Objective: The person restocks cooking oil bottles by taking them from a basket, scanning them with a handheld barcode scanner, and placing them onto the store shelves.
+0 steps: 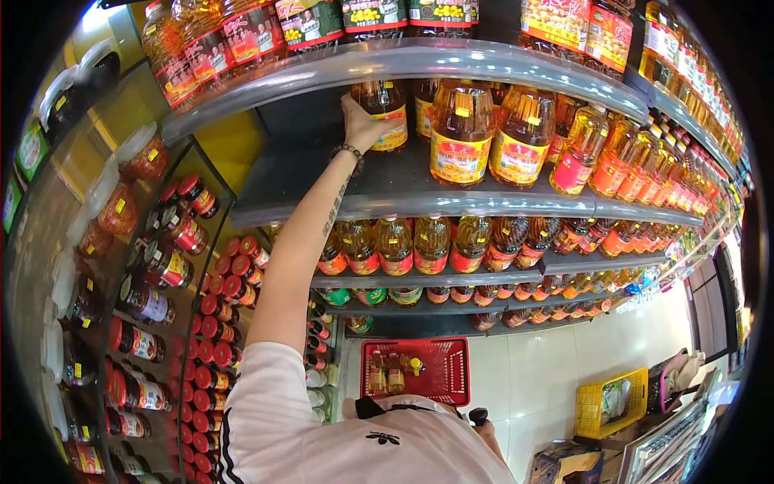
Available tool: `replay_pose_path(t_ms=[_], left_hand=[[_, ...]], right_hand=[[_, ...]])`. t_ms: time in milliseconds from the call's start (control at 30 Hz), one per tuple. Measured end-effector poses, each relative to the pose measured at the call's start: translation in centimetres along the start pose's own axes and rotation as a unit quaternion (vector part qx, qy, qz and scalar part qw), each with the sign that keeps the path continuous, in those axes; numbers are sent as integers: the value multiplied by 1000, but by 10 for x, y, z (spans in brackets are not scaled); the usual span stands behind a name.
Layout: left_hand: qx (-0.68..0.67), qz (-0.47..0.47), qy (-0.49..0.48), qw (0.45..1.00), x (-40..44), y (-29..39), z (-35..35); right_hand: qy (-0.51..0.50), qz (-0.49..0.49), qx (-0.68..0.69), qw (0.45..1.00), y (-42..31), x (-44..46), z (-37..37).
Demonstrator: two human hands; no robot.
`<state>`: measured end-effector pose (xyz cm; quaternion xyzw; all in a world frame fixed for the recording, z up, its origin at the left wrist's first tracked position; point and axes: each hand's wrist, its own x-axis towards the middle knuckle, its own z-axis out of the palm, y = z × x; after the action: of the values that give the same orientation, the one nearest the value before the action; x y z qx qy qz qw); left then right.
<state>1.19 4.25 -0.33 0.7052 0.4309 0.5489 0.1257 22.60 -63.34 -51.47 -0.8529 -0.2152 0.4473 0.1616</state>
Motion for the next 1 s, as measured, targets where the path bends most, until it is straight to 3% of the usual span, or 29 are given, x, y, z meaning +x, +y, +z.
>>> replay_pose_path(t_ms=[67, 100, 233, 333, 533, 800, 867, 1000], left_hand=[[-25, 27, -2, 999, 3, -11, 5], [-37, 18, -8, 999, 3, -7, 3], [-51, 3, -12, 999, 2, -8, 2], [-74, 23, -5, 997, 2, -12, 4], [-36, 50, -14, 998, 13, -21, 7], [-26, 13, -61, 998, 24, -25, 7], [-84, -16, -79, 993, 19, -14, 3], [-12, -1, -79, 997, 21, -26, 7]], right_hand=[[-17, 25, -46, 999, 16, 22, 8], [15, -18, -18, 1000, 43, 37, 18], [-12, 4, 62, 998, 30, 32, -1], [-41, 38, 7, 998, 20, 34, -15], [-28, 46, 53, 997, 16, 30, -26], [6, 60, 153, 986, 50, 25, -11], [7, 71, 175, 982, 58, 19, -6], [5, 86, 170, 982, 61, 4, -1]])
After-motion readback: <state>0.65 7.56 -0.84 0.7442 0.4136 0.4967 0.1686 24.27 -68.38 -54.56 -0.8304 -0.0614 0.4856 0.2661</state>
